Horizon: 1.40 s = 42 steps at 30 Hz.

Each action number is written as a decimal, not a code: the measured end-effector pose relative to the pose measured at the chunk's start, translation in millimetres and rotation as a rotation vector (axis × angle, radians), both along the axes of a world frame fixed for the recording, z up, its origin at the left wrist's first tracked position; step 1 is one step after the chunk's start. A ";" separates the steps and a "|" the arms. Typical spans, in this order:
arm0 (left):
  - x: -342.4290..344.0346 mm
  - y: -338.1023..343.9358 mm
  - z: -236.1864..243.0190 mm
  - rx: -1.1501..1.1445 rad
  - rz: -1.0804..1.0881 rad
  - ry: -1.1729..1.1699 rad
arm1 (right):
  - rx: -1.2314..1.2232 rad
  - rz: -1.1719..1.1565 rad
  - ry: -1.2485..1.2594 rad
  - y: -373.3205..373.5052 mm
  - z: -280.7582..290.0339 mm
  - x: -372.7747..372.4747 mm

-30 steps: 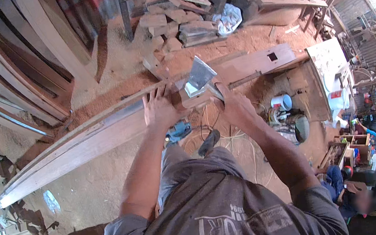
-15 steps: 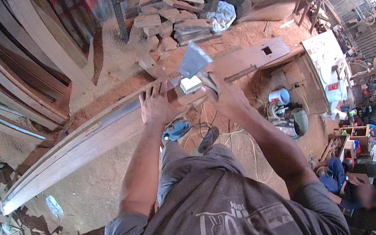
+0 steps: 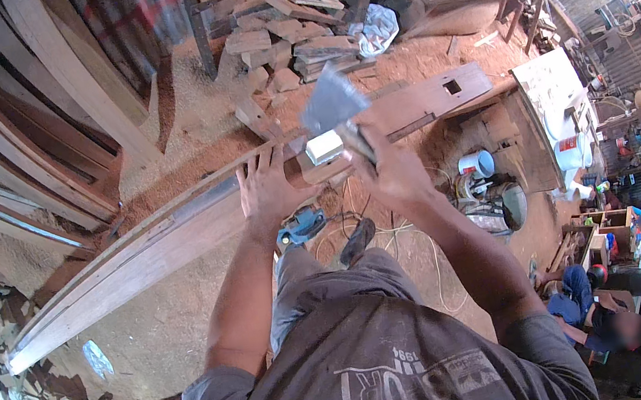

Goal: The person smooths a small wooden block using a handheld electric sander, then uses a hand chisel to trim and shape the block. The person applies glue to the block and continues chiseling to refine its edges.

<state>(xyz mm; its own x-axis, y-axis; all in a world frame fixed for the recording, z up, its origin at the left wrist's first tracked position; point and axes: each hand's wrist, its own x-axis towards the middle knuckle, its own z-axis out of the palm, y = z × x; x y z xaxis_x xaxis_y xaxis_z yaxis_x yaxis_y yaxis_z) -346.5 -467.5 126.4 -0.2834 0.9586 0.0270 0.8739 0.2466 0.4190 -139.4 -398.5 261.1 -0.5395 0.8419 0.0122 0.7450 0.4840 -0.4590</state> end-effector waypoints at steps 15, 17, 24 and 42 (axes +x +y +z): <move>0.6 -3.9 6.1 -0.103 0.013 -0.019 | 0.113 -0.055 0.145 -0.4 7.8 -4.6; -1.0 -0.9 5.1 -0.127 0.026 -0.014 | 0.176 -0.126 0.292 -12.7 10.5 -6.6; -4.8 9.0 1.5 -0.219 -0.006 -0.022 | -0.110 -0.075 -0.137 13.4 -45.8 13.8; -9.0 12.2 -4.7 -0.123 0.002 -0.146 | -0.379 -0.504 -0.331 -8.7 -98.5 66.9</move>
